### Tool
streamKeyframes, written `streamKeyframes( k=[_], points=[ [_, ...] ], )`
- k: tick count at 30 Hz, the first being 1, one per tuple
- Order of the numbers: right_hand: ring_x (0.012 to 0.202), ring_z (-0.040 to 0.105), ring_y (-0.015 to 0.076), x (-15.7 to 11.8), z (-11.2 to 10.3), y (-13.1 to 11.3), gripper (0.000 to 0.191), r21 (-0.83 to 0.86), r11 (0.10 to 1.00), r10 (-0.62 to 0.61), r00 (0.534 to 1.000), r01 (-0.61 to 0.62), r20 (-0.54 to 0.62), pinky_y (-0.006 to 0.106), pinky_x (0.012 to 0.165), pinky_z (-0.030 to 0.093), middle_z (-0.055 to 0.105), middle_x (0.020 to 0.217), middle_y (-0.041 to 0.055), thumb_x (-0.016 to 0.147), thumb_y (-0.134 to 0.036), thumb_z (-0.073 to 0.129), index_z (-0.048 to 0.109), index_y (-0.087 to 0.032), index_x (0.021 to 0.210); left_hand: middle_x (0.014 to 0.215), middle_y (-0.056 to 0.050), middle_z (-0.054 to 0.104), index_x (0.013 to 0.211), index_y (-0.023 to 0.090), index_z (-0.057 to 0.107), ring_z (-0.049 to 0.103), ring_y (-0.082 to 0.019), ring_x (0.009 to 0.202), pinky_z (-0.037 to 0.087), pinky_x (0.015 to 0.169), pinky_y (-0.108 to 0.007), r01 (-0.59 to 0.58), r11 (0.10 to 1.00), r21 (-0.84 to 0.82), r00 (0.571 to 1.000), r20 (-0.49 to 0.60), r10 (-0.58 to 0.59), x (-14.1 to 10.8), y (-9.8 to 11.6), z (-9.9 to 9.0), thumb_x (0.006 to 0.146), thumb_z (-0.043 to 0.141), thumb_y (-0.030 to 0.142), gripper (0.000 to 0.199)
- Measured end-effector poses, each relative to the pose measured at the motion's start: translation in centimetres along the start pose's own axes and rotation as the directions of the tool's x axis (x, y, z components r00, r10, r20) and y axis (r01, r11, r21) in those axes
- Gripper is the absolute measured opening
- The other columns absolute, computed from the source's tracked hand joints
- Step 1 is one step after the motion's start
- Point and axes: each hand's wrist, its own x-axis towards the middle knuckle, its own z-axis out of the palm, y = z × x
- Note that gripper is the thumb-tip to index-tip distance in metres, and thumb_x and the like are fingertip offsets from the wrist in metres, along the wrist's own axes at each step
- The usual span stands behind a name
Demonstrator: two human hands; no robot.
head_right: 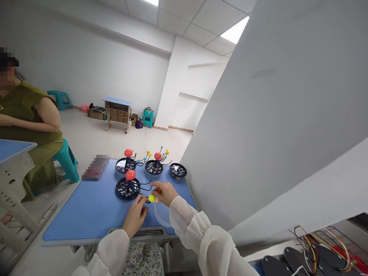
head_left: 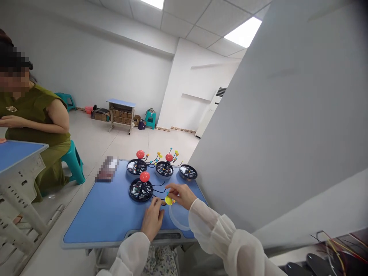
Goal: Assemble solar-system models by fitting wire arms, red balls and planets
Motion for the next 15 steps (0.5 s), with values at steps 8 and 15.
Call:
streamKeyframes(
  k=[8, 15],
  points=[
    [0.059, 0.064, 0.0131, -0.1, 0.3, 0.4, 0.019, -0.027, 1.0, -0.01, 1.0, 0.01, -0.015, 0.022, 0.058, 0.051, 0.072, 0.076, 0.0034, 0.078, -0.015, 0.056, 0.071, -0.02, 0.088, 0.095, -0.006, 0.063, 0.087, 0.021, 0.06, 0.062, -0.018, 0.072, 0.045, 0.064, -0.028, -0.042, 0.988, 0.151, 0.999, 0.011, 0.041, -0.8, -0.9, -1.5, 0.086, 0.044, 0.024, 0.016],
    [0.073, 0.067, 0.016, -1.8, -1.0, 1.8, 0.024, -0.214, 0.968, 0.12, 0.991, -0.129, -0.055, 0.026, 0.068, 0.049, 0.073, 0.093, 0.0056, 0.087, -0.019, 0.048, 0.069, -0.02, 0.099, 0.083, -0.006, 0.066, 0.079, 0.02, 0.06, 0.063, -0.02, 0.075, 0.047, 0.066, -0.028, -0.047, 0.99, 0.136, 0.999, 0.018, 0.045, -1.5, -1.4, -2.6, 0.088, 0.044, 0.029, 0.02]
  ],
)
